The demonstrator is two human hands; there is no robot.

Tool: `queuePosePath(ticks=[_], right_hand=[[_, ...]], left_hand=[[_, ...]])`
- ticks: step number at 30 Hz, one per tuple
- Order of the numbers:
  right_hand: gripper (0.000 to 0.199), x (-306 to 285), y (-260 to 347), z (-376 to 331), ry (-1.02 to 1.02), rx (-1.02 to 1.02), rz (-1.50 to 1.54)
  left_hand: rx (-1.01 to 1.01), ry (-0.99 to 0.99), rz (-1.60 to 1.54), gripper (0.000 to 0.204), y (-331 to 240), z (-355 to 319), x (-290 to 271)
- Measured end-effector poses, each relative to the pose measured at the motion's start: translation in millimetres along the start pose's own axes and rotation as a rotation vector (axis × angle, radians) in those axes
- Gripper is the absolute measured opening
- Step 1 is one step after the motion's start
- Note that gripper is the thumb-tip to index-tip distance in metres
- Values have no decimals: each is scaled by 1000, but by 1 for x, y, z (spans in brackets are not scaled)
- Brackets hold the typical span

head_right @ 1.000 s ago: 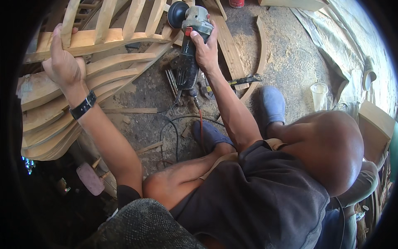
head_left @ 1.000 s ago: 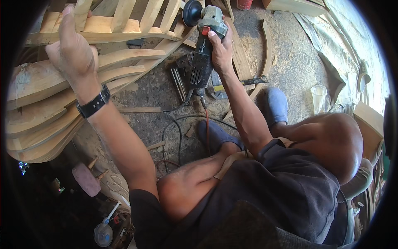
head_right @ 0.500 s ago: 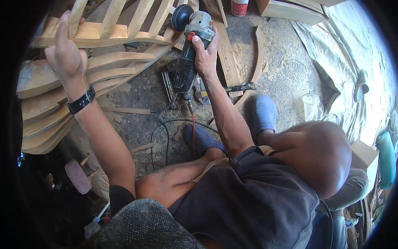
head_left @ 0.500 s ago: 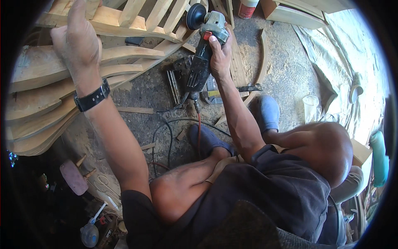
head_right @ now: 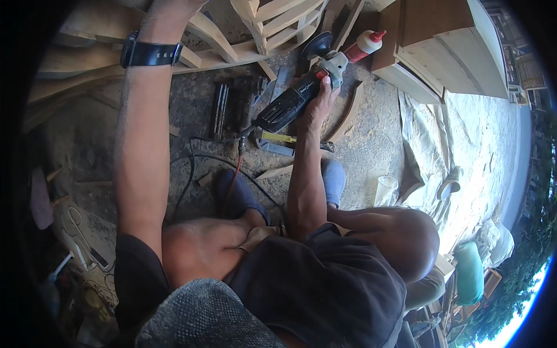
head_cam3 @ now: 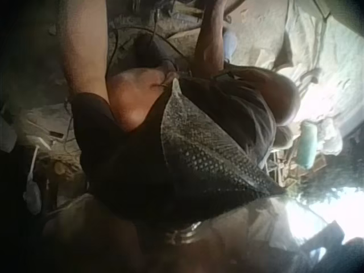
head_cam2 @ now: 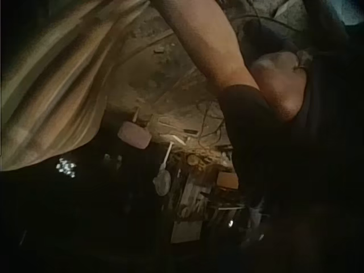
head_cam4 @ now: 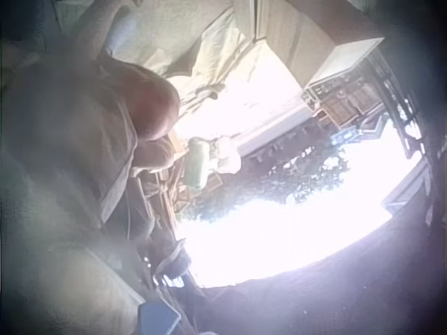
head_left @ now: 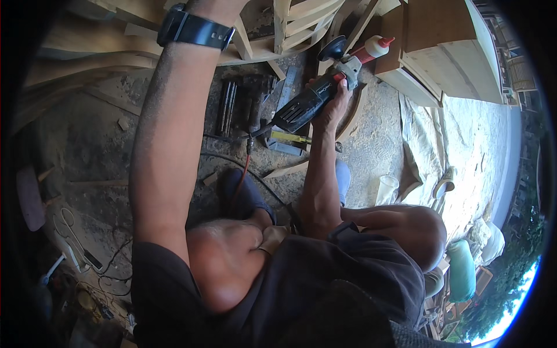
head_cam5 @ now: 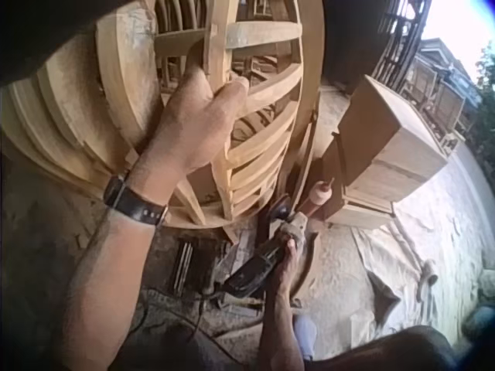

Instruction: The person applies glue to a small wooden block and attaches it to a wooden frame, then uses a nail gun and a hammer to secure it before sanding the frame with a power sander.

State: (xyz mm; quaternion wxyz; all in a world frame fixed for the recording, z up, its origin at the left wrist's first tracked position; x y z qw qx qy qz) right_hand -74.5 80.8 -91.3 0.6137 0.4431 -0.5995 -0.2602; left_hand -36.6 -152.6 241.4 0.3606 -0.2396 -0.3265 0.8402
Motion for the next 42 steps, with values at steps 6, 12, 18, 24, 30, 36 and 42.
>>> queuePosePath(ticks=[6, 12, 18, 24, 30, 36, 42], right_hand=[[51, 19, 3, 12, 2, -50, -38], [63, 27, -7, 15, 20, -57, -77], [64, 6, -26, 14, -21, -57, -138], [64, -9, -35, 18, -44, -71, -119], [63, -7, -33, 28, -38, -97, -135], [64, -8, -35, 27, -43, -97, -143], [67, -14, -36, 28, -58, -114, -141]], left_hand=[[-86, 54, 64, 48, -1, -2, 1], [-92, 17, 69, 48, 6, 1, 4], [-108, 47, 89, 47, 8, 1, 3], [-29, 127, 5, 46, -5, -4, 3], [27, -2, 46, 41, -2, -1, 2], [-35, -61, 113, 41, 3, -2, -1], [20, 11, 79, 43, 6, -1, 1]])
Point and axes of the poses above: each hand's wrist, its own z-axis towards the middle knuckle, its own x-axis out of the palm, y = z × x, the point moved 7 cm from there along z, towards the middle knuckle, and after that the axes turned 9 degrees about -z, right-handed, at the moved point
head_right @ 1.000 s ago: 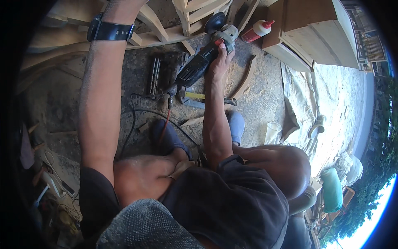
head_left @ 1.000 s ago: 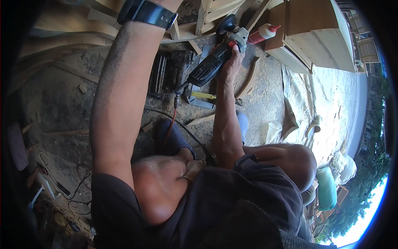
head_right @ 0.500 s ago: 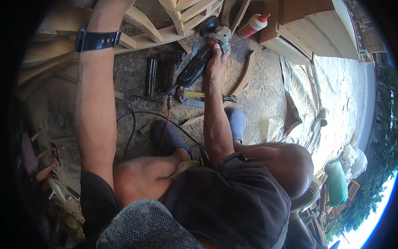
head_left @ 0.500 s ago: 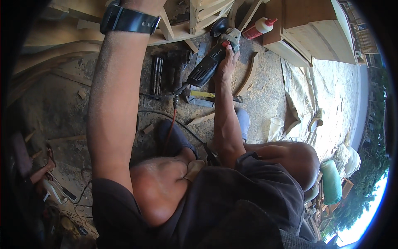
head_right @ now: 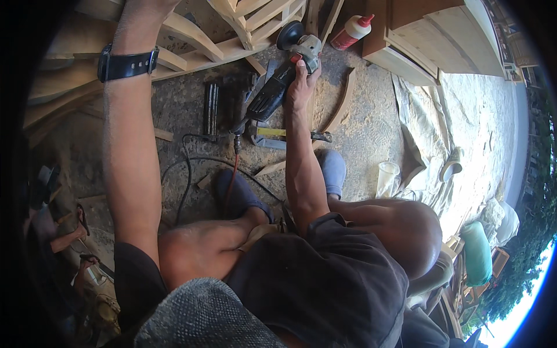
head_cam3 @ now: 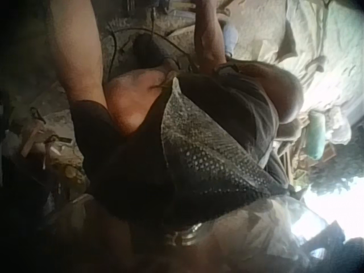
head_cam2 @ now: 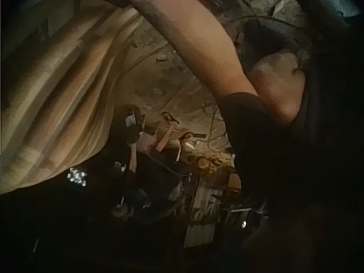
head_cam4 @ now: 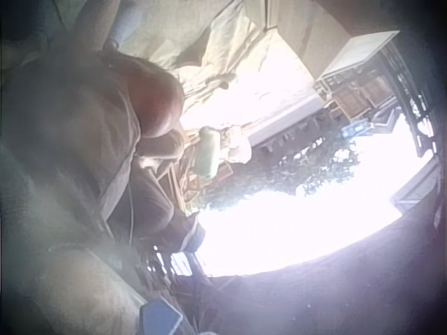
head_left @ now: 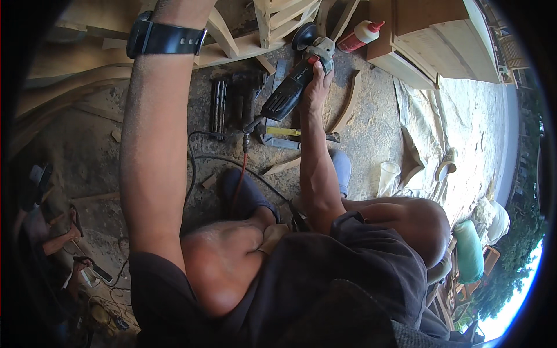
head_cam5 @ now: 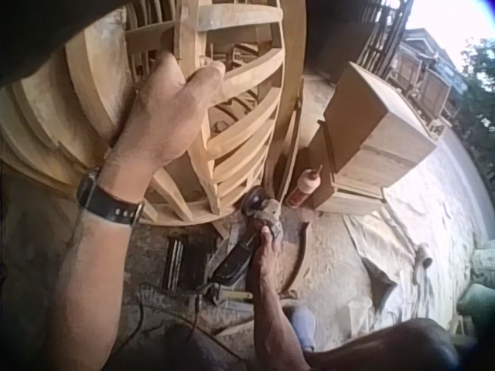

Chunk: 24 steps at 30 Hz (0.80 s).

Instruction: The person applies glue to a small wooden block and attaches it to a wooden frame, then uses a nail gun and a hammer to secure it before sanding the frame with a power sander.

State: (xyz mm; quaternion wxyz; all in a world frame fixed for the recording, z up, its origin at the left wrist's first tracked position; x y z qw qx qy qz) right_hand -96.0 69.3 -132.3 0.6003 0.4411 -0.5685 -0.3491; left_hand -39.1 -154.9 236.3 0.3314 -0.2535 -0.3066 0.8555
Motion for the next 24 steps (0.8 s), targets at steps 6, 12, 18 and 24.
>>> queuePosePath(ticks=[6, 12, 18, 24], right_hand=[[67, 3, 1, 1, 13, -21, -16], [68, 11, 0, -7, 56, 6, 41], [71, 1, -2, 0, 1, -11, -37], [78, 2, -3, -4, 3, 2, -42]], left_hand=[[12, 8, -16, 41, -5, 0, 1], [-37, -8, 74, 42, 1, 0, -3], [28, -42, 70, 42, 1, -1, -3], [9, 22, -81, 36, -2, -4, 2]])
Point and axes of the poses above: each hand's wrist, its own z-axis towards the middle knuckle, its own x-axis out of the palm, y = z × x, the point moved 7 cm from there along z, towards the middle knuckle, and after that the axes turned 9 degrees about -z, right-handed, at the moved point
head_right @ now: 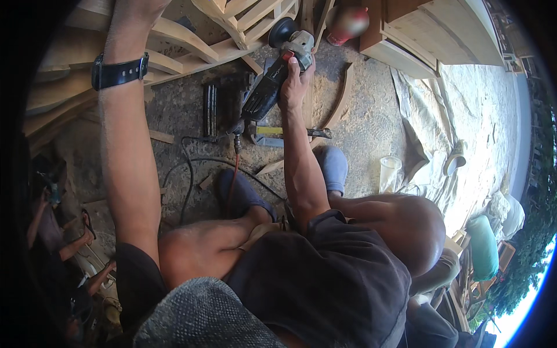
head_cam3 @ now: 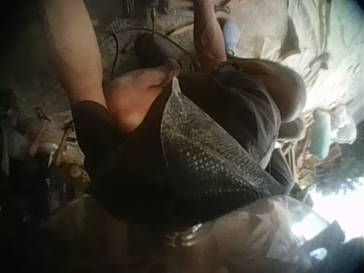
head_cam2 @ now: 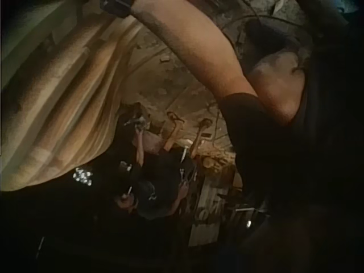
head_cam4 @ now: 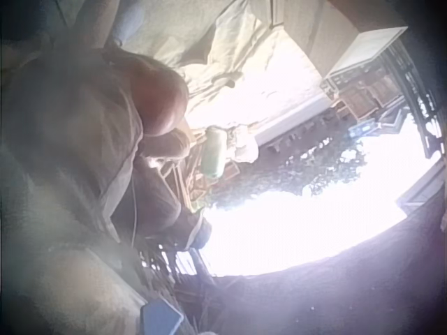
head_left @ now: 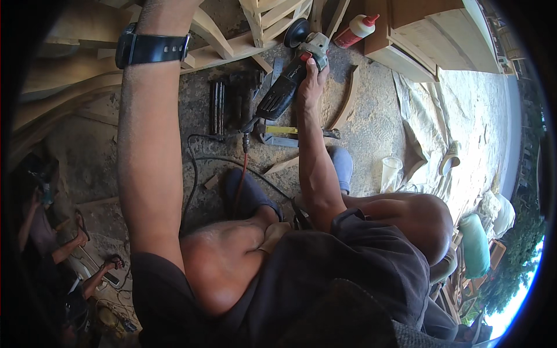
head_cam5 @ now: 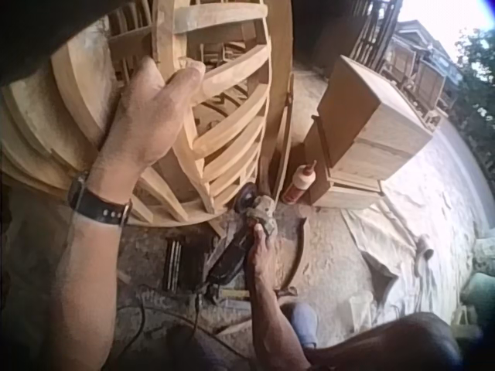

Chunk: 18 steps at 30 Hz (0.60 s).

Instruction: The person applies glue to a small wooden block and attaches it to a wooden frame, then uses a nail gun and a hammer to secure it before sanding the frame with a power sander.

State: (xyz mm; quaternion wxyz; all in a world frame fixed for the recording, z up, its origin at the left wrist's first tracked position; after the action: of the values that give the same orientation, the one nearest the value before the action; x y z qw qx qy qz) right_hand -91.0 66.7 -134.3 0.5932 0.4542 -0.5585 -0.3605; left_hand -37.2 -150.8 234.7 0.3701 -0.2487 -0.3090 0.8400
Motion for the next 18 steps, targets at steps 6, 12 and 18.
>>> queuePosePath(ticks=[6, 12, 18], right_hand=[[79, -3, -2, 2, -2, -6, 6], [78, 6, 5, -3, 11, -19, 44], [78, -1, 3, -2, -55, -39, -57]], left_hand=[[-19, 55, -32, 33, -6, 1, 4], [30, 70, -109, 31, -4, 1, 3], [26, 69, -115, 31, 1, 4, 2]])
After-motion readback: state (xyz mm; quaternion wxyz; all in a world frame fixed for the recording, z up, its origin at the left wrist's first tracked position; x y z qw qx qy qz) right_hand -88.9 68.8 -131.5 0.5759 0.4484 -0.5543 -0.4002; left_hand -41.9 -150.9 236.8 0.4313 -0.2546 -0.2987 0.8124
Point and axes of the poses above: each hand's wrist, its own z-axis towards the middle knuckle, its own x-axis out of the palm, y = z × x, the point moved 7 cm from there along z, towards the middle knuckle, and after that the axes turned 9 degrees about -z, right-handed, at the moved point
